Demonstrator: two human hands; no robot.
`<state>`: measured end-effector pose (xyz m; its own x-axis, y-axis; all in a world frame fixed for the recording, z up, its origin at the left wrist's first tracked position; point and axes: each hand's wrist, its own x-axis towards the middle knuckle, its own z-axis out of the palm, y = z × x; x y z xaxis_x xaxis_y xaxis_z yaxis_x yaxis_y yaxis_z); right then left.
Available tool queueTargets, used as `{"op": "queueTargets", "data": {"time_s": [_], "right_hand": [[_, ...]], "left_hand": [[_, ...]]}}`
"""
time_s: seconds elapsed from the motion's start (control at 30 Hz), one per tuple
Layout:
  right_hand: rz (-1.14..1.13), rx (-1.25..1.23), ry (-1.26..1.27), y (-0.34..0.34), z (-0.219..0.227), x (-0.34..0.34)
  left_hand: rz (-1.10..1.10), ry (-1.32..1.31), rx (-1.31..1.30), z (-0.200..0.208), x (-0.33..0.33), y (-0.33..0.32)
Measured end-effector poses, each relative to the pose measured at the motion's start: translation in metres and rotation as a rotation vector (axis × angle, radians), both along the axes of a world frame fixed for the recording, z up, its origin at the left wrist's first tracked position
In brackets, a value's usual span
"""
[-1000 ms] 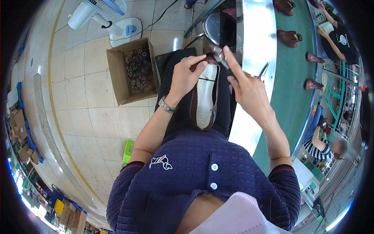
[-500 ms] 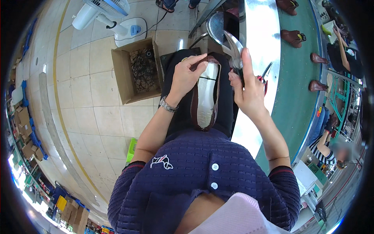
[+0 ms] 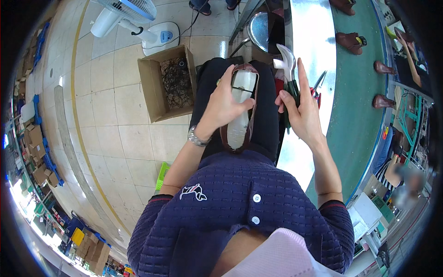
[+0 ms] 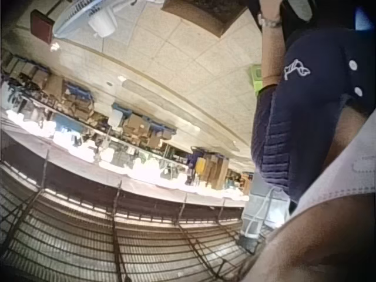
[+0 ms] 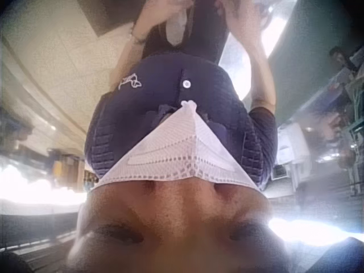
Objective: The person takes shoe uppers from a conveyor belt, cuts and pulls threads and fasteners from the shoe bottoms using scissors and pliers, and places the shoe uppers back onto the conveyor belt.
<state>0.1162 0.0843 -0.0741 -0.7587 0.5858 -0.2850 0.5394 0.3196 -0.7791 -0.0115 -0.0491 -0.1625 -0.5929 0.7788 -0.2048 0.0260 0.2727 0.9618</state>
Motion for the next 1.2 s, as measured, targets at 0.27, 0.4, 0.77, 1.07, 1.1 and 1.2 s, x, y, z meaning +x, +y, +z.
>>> {"op": "queueTargets", "data": {"time_s": [0.27, 0.4, 0.77, 1.07, 1.1, 1.2], "right_hand": [[0.014, -0.149, -0.114, -0.006, -0.021, 0.027], [0.046, -0.372, -0.014, -0.001, -0.020, 0.028], [0.077, -0.934, -0.042, 0.009, -0.010, 0.008], [0.075, -1.017, -0.164, 0.017, -0.009, -0.016], [0.056, -0.909, -0.208, 0.016, -0.007, -0.016], [0.251, -0.573, -0.227, 0.015, -0.013, -0.013]], "left_hand": [[-0.134, 0.268, -0.151, -0.001, -0.009, 0.008], [0.029, 0.425, -0.136, -0.006, 0.006, 0.016], [0.221, 0.364, -0.012, -0.012, 0.013, 0.016], [0.222, 0.291, 0.016, -0.011, 0.018, 0.014], [0.226, 0.292, 0.014, -0.010, 0.018, 0.014], [0.230, 0.259, 0.019, -0.009, 0.020, 0.015]]}}
